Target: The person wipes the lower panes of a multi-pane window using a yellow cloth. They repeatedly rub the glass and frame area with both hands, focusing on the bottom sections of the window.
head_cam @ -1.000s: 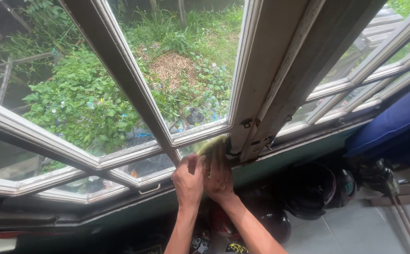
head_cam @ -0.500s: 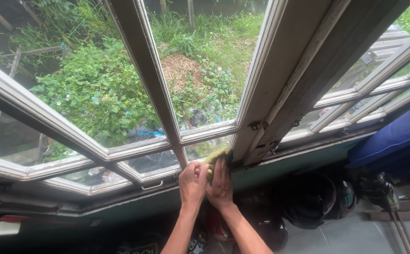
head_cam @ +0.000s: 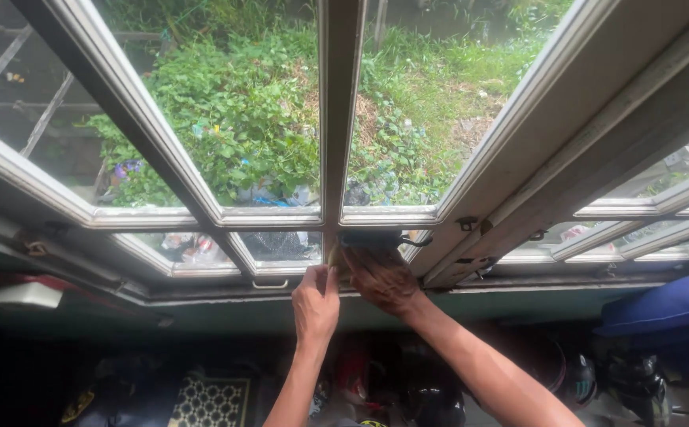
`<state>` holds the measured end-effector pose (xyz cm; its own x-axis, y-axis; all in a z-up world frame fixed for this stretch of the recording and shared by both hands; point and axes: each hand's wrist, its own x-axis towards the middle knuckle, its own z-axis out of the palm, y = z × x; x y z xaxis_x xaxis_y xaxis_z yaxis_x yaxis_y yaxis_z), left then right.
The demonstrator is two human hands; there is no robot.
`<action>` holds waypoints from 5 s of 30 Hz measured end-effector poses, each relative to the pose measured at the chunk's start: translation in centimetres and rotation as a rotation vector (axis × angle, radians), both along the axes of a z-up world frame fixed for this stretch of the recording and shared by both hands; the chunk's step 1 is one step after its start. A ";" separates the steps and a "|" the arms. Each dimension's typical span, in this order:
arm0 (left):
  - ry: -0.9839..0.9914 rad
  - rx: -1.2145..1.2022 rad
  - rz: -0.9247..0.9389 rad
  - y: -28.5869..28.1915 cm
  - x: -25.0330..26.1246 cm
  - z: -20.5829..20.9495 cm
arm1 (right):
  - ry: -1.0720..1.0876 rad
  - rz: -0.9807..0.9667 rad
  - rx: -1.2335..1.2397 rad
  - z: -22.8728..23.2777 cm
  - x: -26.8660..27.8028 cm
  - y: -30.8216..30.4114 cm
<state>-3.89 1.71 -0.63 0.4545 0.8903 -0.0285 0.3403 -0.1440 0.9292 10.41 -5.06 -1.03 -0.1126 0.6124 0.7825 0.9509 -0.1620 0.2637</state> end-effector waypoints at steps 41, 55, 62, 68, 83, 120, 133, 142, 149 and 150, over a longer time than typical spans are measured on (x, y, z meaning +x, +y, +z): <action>-0.191 0.072 0.067 -5.3 8.5 5.0 | 0.092 -0.185 0.081 0.9 1.0 -7.2; 0.004 0.251 -0.155 -2.8 8.3 -3.7 | 0.761 -0.221 0.139 -9.7 -3.1 -5.7; -0.153 0.216 -0.106 -3.8 7.5 1.3 | 0.656 -0.170 0.305 -4.8 -3.0 -5.1; -0.300 0.367 -0.039 -3.5 7.0 5.6 | 0.529 -0.158 0.418 1.8 -2.7 -4.2; -0.047 0.272 -0.159 -4.0 6.9 -7.1 | 0.876 -0.213 0.310 -12.6 -3.4 -4.5; -0.142 0.143 -0.070 -3.4 5.3 -2.3 | 0.835 -0.285 0.350 -8.5 -3.1 -3.7; -0.281 0.144 -0.565 0.3 0.0 3.7 | 1.903 0.107 0.628 -5.2 -7.2 -2.9; -0.217 0.018 0.060 -1.0 0.9 2.7 | 1.694 -0.115 0.690 -4.4 -4.8 0.4; -0.019 -0.008 0.069 -1.1 4.7 -0.8 | 1.301 -0.390 0.497 -2.5 -2.7 -0.4; -0.084 0.041 0.106 -1.6 4.8 1.0 | 1.287 -0.370 0.505 -0.9 -2.9 -0.3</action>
